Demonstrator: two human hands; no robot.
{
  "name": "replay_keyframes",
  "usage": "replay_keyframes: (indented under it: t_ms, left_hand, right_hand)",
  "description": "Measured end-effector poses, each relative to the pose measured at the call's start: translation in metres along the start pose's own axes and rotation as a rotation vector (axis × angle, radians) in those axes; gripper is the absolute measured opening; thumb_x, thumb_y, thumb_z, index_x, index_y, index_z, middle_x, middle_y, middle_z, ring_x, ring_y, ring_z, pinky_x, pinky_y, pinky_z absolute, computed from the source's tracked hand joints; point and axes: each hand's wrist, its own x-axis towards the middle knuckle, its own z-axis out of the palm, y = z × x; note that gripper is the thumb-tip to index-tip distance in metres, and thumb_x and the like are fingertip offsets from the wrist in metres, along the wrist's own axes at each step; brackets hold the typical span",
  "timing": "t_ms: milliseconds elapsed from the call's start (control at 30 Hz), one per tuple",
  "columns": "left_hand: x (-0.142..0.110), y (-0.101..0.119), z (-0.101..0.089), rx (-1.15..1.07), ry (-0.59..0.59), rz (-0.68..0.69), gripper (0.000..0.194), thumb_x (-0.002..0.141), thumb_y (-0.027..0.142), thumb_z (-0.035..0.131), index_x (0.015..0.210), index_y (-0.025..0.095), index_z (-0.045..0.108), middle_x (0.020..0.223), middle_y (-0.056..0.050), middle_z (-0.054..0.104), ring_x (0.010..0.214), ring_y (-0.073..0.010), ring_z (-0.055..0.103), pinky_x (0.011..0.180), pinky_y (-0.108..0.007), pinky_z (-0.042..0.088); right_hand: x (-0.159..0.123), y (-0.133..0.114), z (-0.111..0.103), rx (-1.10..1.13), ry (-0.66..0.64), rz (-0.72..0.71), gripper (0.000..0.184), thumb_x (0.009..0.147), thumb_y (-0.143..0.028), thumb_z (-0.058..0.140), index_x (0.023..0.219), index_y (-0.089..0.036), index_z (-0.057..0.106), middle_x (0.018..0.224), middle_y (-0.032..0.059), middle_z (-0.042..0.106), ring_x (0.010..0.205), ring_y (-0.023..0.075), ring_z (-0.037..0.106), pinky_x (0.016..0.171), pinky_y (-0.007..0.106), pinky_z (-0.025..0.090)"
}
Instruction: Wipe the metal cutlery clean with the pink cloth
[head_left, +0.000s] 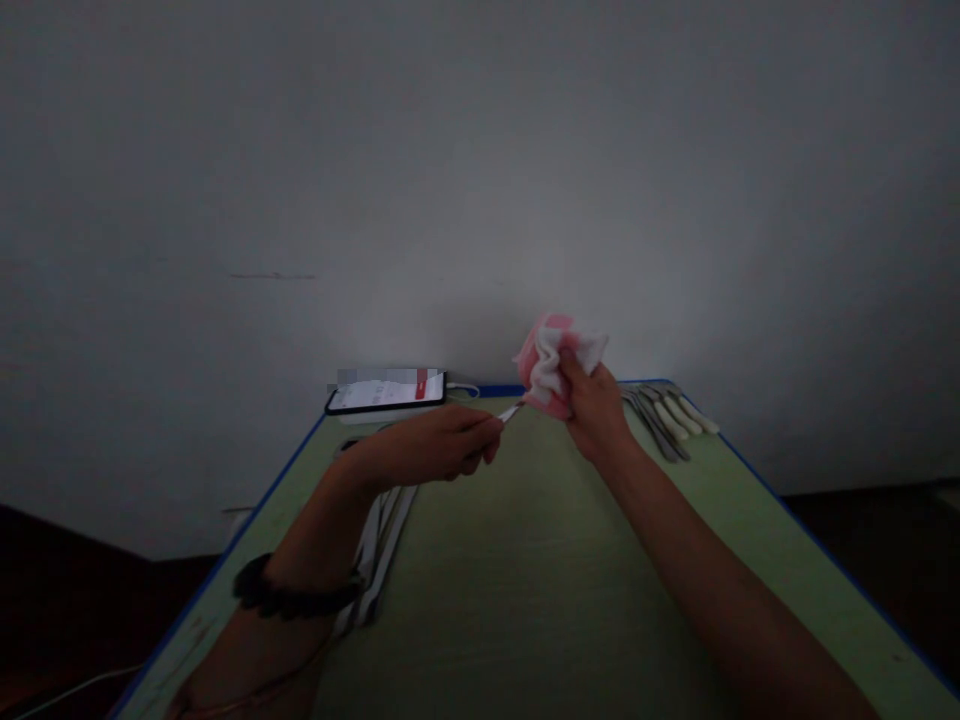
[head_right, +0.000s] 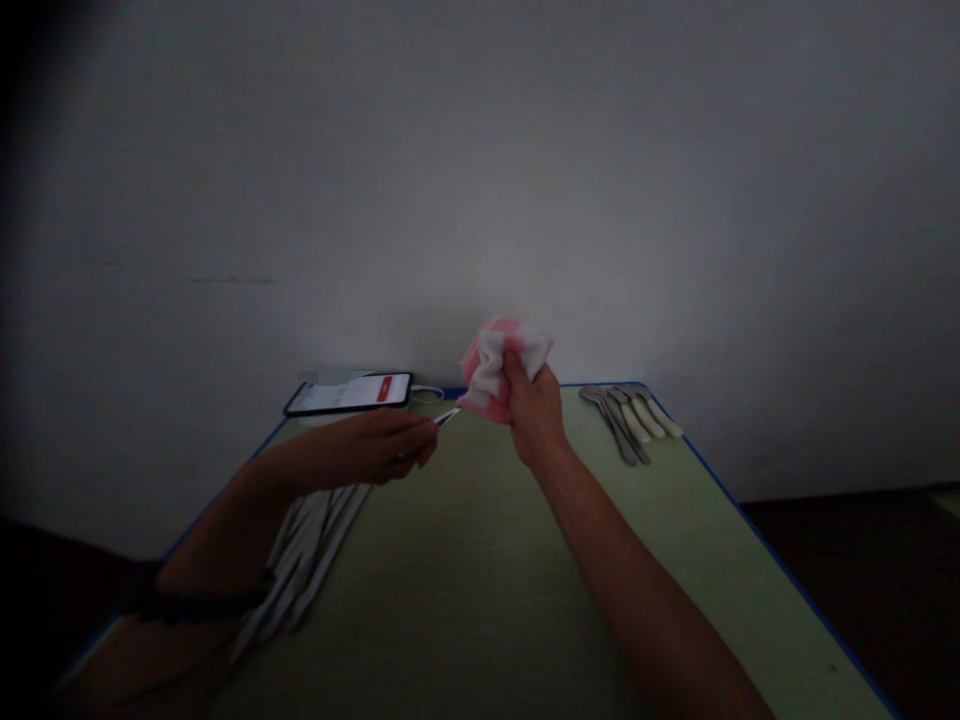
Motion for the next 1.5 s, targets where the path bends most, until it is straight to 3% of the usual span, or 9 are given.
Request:
replay_keyframes:
  t_ms: [167, 333, 600, 800, 1133, 1233, 1300, 1500]
  left_hand:
    - [0.000, -0.007, -0.003, 0.058, -0.052, 0.052, 0.041, 0.086, 0.046, 0.030, 0.073, 0.016, 0.054, 0.056, 0.003, 0.039, 0.048, -0.0079, 0.035, 0.043, -0.018, 0.030]
    - [0.003, -0.014, -0.004, 0.119, -0.024, 0.099, 0.040, 0.088, 0.043, 0.028, 0.078, 0.016, 0.056, 0.060, 0.002, 0.043, 0.051, -0.0082, 0.038, 0.047, -0.019, 0.033]
    - [-0.007, 0.001, -0.007, 0.156, -0.041, -0.031, 0.031, 0.085, 0.041, 0.035, 0.094, 0.018, 0.052, 0.069, 0.000, 0.056, 0.051, -0.0082, 0.047, 0.044, -0.017, 0.037]
    - [-0.009, -0.003, -0.012, 0.132, -0.112, 0.042, 0.021, 0.085, 0.033, 0.038, 0.085, 0.018, 0.053, 0.076, -0.001, 0.061, 0.064, -0.0110, 0.056, 0.048, -0.017, 0.044]
    - [-0.002, -0.010, -0.010, 0.133, -0.018, 0.110, 0.023, 0.084, 0.034, 0.040, 0.083, 0.018, 0.057, 0.080, -0.002, 0.063, 0.067, -0.0119, 0.058, 0.053, -0.019, 0.047]
    - [0.000, -0.014, -0.012, 0.165, 0.041, 0.079, 0.025, 0.084, 0.036, 0.040, 0.081, 0.018, 0.057, 0.076, -0.002, 0.063, 0.065, -0.0119, 0.059, 0.051, -0.019, 0.046]
    - [0.001, -0.016, -0.015, 0.196, 0.123, 0.043, 0.027, 0.084, 0.037, 0.039, 0.077, 0.017, 0.056, 0.073, -0.002, 0.062, 0.063, -0.0121, 0.058, 0.049, -0.019, 0.045]
    - [0.001, -0.016, -0.024, 0.350, 0.611, -0.027, 0.032, 0.084, 0.043, 0.037, 0.081, 0.017, 0.056, 0.062, -0.001, 0.060, 0.052, -0.0117, 0.055, 0.046, -0.021, 0.040]
  right_hand:
    - [-0.006, 0.006, 0.005, 0.094, -0.087, 0.080, 0.028, 0.068, -0.036, 0.064, 0.088, -0.018, 0.059, 0.079, 0.0010, 0.063, 0.066, 0.0114, 0.058, 0.059, 0.025, 0.048]
    - [-0.014, 0.005, 0.012, 0.126, -0.087, 0.136, 0.023, 0.069, -0.033, 0.063, 0.083, -0.016, 0.059, 0.075, 0.0007, 0.063, 0.062, 0.0091, 0.056, 0.059, 0.022, 0.048]
    - [-0.008, -0.003, 0.008, 0.167, -0.030, 0.136, 0.021, 0.069, -0.032, 0.063, 0.085, -0.018, 0.060, 0.076, -0.0004, 0.064, 0.063, 0.0090, 0.058, 0.057, 0.021, 0.048]
    - [-0.009, -0.009, 0.009, 0.104, 0.002, 0.094, 0.020, 0.072, -0.037, 0.059, 0.078, -0.017, 0.058, 0.068, -0.0018, 0.059, 0.056, 0.0073, 0.054, 0.048, 0.018, 0.043]
    - [-0.019, 0.015, 0.014, 0.050, -0.028, 0.141, 0.030, 0.068, -0.045, 0.060, 0.078, -0.016, 0.057, 0.065, -0.0008, 0.055, 0.055, 0.0084, 0.049, 0.051, 0.021, 0.041]
    - [-0.017, 0.016, 0.011, 0.015, -0.043, 0.130, 0.033, 0.068, -0.047, 0.058, 0.079, -0.016, 0.058, 0.069, 0.0004, 0.057, 0.057, 0.0090, 0.049, 0.053, 0.022, 0.041]
    - [-0.016, 0.015, 0.008, -0.128, -0.092, 0.116, 0.036, 0.070, -0.050, 0.055, 0.080, -0.015, 0.058, 0.070, 0.0011, 0.057, 0.057, 0.0096, 0.049, 0.053, 0.022, 0.040]
    - [-0.022, 0.004, 0.002, -0.671, -0.412, 0.102, 0.037, 0.076, -0.049, 0.048, 0.075, -0.013, 0.059, 0.064, 0.0016, 0.056, 0.054, 0.0096, 0.046, 0.048, 0.021, 0.034]
